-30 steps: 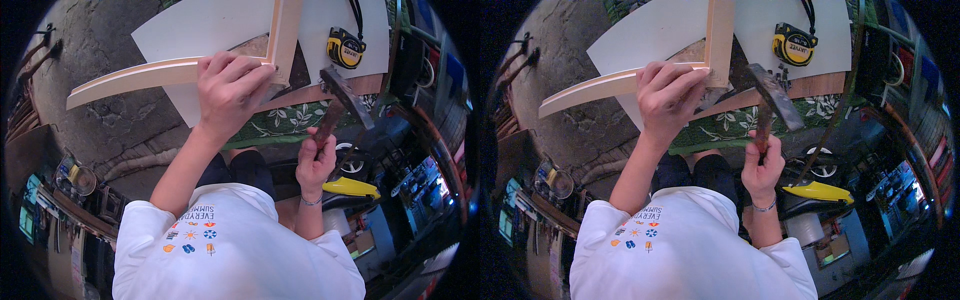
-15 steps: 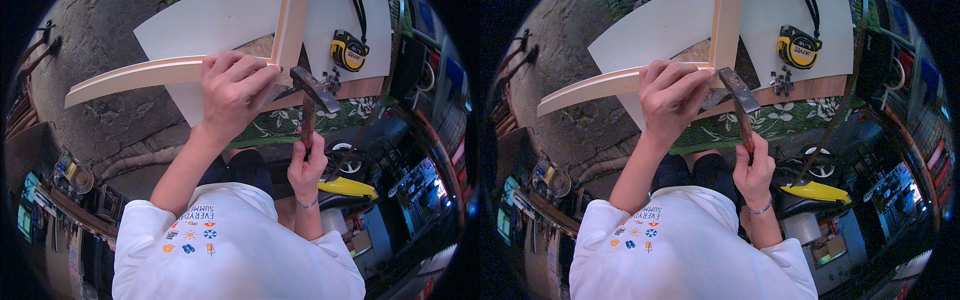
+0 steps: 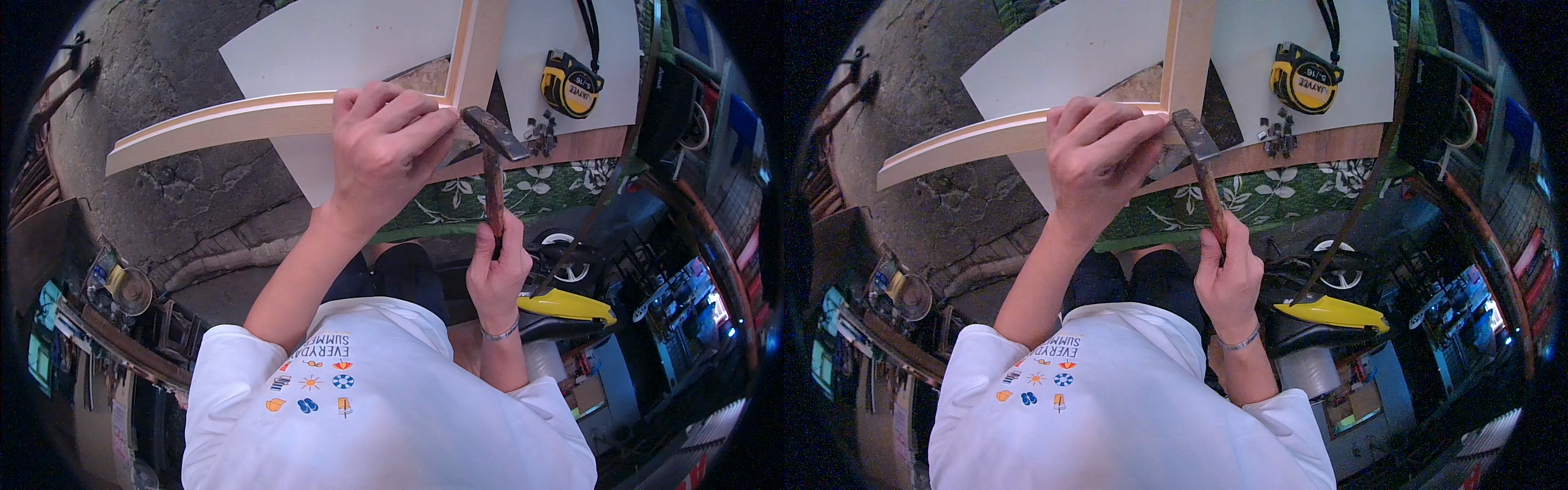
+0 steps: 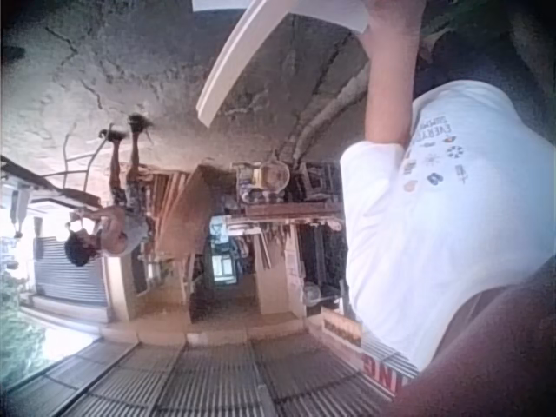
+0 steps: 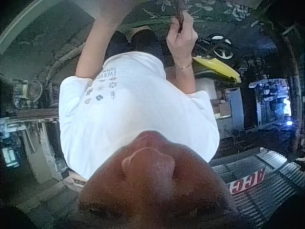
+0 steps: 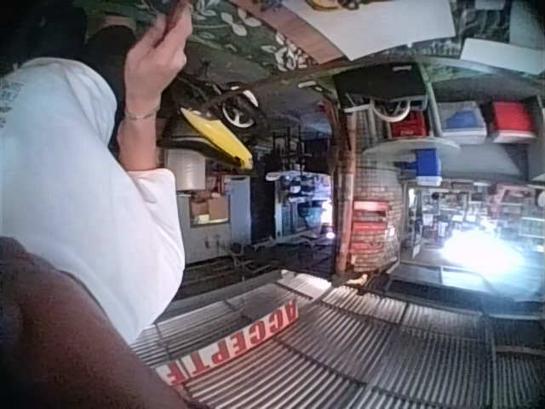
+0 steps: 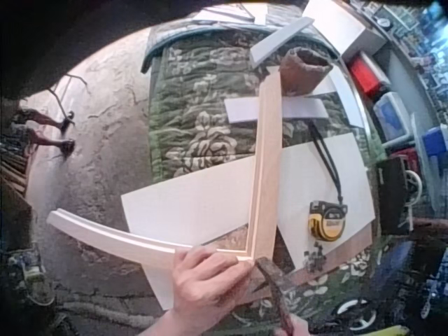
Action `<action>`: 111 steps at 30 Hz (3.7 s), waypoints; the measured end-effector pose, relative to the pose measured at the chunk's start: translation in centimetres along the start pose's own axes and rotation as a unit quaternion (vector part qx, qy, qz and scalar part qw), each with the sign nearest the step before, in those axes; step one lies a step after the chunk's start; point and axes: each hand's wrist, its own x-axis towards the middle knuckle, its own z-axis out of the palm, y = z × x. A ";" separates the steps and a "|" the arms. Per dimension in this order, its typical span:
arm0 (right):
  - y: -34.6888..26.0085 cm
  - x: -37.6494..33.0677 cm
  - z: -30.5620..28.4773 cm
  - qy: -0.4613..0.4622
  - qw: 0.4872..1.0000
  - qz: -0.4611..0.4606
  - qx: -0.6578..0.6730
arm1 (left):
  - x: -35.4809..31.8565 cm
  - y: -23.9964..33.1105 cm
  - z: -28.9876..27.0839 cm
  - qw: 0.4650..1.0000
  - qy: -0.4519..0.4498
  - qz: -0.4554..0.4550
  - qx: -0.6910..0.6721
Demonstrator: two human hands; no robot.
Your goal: The person assembles a wooden frame by hand, using a hammer to drive nails into the corners. They repeatedly position the frame pieces, insert nails, and hammer them in place while sitting on the floor.
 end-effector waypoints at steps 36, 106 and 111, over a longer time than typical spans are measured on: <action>-1.7 0.0 -1.5 0.035 0.998 -0.028 -0.038 | -0.2 0.0 0.2 1.000 0.009 0.001 -0.002; -1.8 0.2 -1.5 0.036 0.997 -0.052 -0.041 | -1.0 -0.9 -0.9 0.997 -0.011 -0.026 0.075; 1.4 0.0 0.6 0.029 0.990 -0.107 -0.090 | -1.1 -0.6 -1.1 0.997 -0.020 -0.040 0.062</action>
